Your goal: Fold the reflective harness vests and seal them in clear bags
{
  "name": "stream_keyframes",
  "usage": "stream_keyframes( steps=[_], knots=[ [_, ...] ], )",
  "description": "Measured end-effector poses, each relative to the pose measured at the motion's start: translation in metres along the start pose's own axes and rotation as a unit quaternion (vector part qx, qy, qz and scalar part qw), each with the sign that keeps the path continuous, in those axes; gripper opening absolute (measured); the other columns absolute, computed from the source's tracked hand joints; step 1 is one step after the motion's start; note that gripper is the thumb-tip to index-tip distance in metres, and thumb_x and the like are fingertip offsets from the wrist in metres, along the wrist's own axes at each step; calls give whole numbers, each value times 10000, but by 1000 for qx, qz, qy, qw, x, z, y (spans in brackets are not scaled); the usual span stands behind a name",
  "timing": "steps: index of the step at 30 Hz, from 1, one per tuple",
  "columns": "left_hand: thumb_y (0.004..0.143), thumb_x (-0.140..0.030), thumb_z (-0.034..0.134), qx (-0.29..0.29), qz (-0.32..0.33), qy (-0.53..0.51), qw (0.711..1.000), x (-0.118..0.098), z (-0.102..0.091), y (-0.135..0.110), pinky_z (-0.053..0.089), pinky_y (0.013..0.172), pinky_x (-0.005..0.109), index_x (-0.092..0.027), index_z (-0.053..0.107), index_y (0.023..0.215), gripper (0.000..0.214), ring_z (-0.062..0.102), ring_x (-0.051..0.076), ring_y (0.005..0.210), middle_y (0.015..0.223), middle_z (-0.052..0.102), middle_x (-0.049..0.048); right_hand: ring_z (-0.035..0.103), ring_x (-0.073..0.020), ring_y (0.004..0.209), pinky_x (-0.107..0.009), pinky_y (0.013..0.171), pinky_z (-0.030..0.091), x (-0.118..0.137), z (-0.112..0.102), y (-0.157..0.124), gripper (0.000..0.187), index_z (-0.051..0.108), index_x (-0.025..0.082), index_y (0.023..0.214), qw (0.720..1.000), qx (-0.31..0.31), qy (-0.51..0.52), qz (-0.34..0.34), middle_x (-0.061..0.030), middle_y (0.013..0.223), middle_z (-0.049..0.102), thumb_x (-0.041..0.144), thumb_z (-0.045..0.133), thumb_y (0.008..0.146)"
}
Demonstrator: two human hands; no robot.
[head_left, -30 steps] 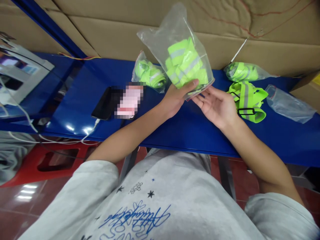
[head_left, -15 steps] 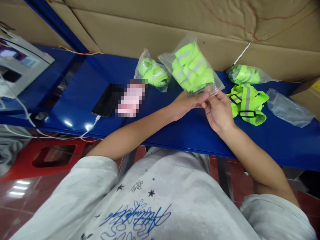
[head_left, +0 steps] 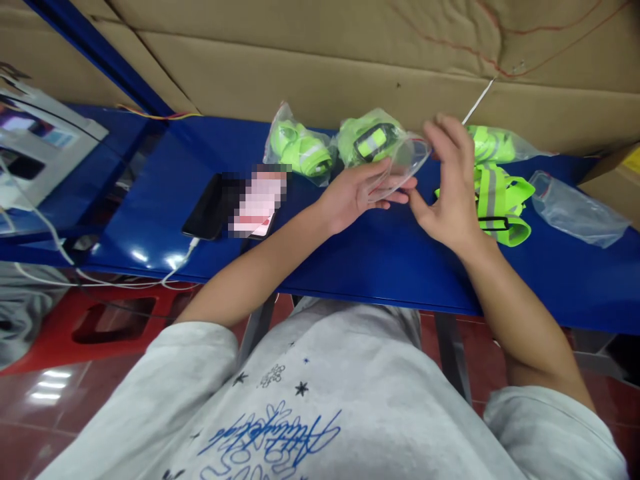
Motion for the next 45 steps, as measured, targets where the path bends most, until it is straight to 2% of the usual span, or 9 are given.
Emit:
stream_keyframes(
  steps=[4, 7, 10, 12, 16, 23, 32, 38, 45],
  knots=[
    [984, -817, 374, 58, -4, 53, 997, -7, 7, -4, 537, 654, 334, -149, 801, 924, 795, 744, 224, 676, 849, 806, 120, 567, -306, 1414, -489, 1201, 515, -5, -6, 5, 508, 702, 409, 1285, 984, 8, 167, 65, -25, 1423, 670, 506, 889, 822],
    [955, -895, 138, -7, 117, 121, 986, -23, -2, -7, 496, 595, 345, -179, 741, 695, 972, 624, 188, 517, 577, 661, 89, 687, -264, 1074, -460, 1005, 603, -10, -20, 8, 272, 754, 382, 998, 961, -79, 238, 116, -21, 1048, 748, 545, 882, 822],
    [1014, -661, 555, -139, 340, 164, 916, -47, -12, -24, 529, 799, 297, -265, 769, 887, 468, 652, 155, 780, 806, 701, 26, 617, -193, 779, -385, 777, 607, -13, -26, 10, 175, 759, 395, 906, 939, -120, 285, 149, 13, 875, 696, 447, 902, 818],
    [917, -405, 807, -114, 403, 171, 892, -50, -7, -30, 488, 1015, 264, -355, 729, 1185, 283, 640, 180, 1166, 1183, 712, -18, 567, -160, 687, -349, 693, 581, -13, -19, 11, 216, 778, 395, 966, 920, -78, 341, 175, 28, 839, 680, 384, 913, 798],
    [835, -378, 891, 68, 258, 138, 954, -23, 9, -13, 468, 1134, 363, -280, 685, 1333, 549, 628, 275, 1309, 1315, 728, 23, 591, -118, 650, -279, 633, 565, -13, -5, 8, 301, 785, 313, 1025, 880, -11, 419, 223, 33, 833, 710, 342, 934, 764],
    [882, -209, 831, 52, 90, 42, 994, 4, -7, 5, 491, 1171, 442, -252, 799, 1102, 226, 691, 256, 1145, 1149, 818, -24, 632, -102, 622, -244, 608, 555, -26, -8, 2, 435, 798, 237, 978, 886, 87, 372, 262, 13, 809, 762, 413, 1011, 642],
    [980, -515, 719, 26, 60, -17, 998, 5, -6, 11, 454, 1238, 503, -238, 775, 1115, 314, 643, 317, 1346, 1101, 828, 31, 605, -182, 666, -391, 769, 552, -33, -20, 1, 253, 755, 310, 777, 957, -8, 219, 188, -3, 699, 699, 525, 839, 882],
    [1028, -519, 637, -51, 65, -49, 995, 13, -17, 18, 364, 1299, 556, -274, 760, 1075, 278, 528, 358, 1473, 914, 832, 43, 608, -206, 745, -425, 857, 537, -36, -17, 0, 259, 775, 317, 815, 947, 44, 235, 213, -24, 777, 714, 561, 845, 863],
    [1074, -499, 560, -34, 84, -28, 996, 9, -14, 15, 409, 1267, 558, -268, 746, 1102, 298, 520, 331, 1469, 928, 835, 28, 567, -208, 803, -423, 895, 532, -45, -12, 2, 296, 708, 339, 842, 938, 6, 279, 208, -3, 777, 681, 563, 898, 802]
  ],
)
Point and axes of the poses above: each hand's wrist, its own y-axis towards the middle knuckle, its own z-axis out of the palm, x = y × z, the point moved 5 cm from there along y, towards the middle knuckle
